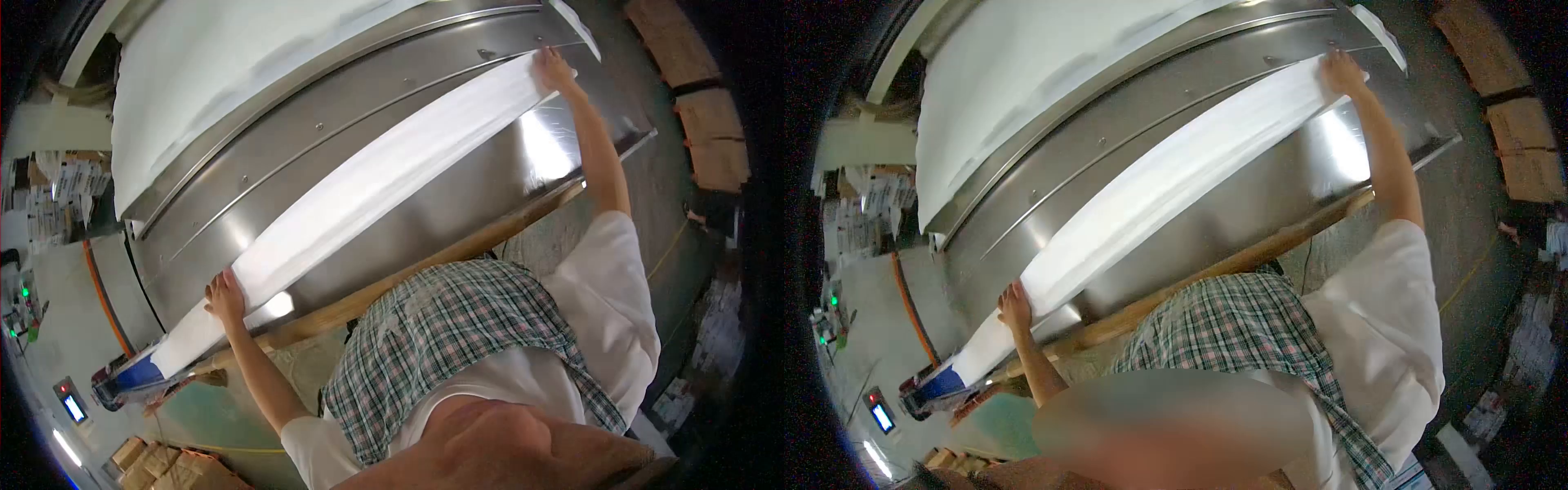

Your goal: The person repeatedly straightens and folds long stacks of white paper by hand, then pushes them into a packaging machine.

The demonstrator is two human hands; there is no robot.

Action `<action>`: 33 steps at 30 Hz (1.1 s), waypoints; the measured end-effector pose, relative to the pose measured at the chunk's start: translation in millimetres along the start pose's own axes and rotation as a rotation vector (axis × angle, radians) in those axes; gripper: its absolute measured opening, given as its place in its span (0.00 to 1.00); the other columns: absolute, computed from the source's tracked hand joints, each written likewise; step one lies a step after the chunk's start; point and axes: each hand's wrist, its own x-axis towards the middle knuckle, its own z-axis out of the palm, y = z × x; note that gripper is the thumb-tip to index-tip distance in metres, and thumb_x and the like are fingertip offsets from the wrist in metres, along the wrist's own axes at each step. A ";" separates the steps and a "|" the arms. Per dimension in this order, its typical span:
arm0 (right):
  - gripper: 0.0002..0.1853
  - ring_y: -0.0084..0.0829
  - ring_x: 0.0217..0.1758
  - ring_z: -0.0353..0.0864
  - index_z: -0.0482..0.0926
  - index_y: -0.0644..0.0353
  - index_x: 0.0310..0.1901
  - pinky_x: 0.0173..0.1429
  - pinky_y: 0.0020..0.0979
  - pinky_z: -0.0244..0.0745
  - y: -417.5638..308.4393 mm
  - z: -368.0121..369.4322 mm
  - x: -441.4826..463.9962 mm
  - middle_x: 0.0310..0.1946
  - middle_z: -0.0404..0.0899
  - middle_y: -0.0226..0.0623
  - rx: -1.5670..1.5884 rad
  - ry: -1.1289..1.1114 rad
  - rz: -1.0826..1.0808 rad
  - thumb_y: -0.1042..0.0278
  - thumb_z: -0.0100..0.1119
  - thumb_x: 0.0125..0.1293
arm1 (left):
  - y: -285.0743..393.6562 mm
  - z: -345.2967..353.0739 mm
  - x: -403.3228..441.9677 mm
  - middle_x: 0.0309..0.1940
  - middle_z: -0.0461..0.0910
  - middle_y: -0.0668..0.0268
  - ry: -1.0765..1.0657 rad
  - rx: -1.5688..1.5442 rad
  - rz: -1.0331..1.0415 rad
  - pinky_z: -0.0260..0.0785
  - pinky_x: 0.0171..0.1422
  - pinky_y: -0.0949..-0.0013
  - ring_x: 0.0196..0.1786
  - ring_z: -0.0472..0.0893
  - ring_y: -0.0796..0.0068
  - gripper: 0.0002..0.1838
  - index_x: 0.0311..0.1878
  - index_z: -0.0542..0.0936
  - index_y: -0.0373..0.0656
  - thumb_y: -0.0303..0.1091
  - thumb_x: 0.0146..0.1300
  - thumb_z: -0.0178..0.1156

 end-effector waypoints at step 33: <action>0.25 0.34 0.43 0.74 0.72 0.61 0.48 0.45 0.30 0.70 -298.2 -69.6 -124.7 0.42 0.73 0.41 0.890 -0.805 -0.542 0.52 0.61 0.54 | 299.2 -45.3 -44.1 0.54 0.69 0.57 -1.204 -0.682 1.068 0.59 0.60 0.69 0.56 0.68 0.64 0.48 0.60 0.61 0.35 0.51 0.38 0.70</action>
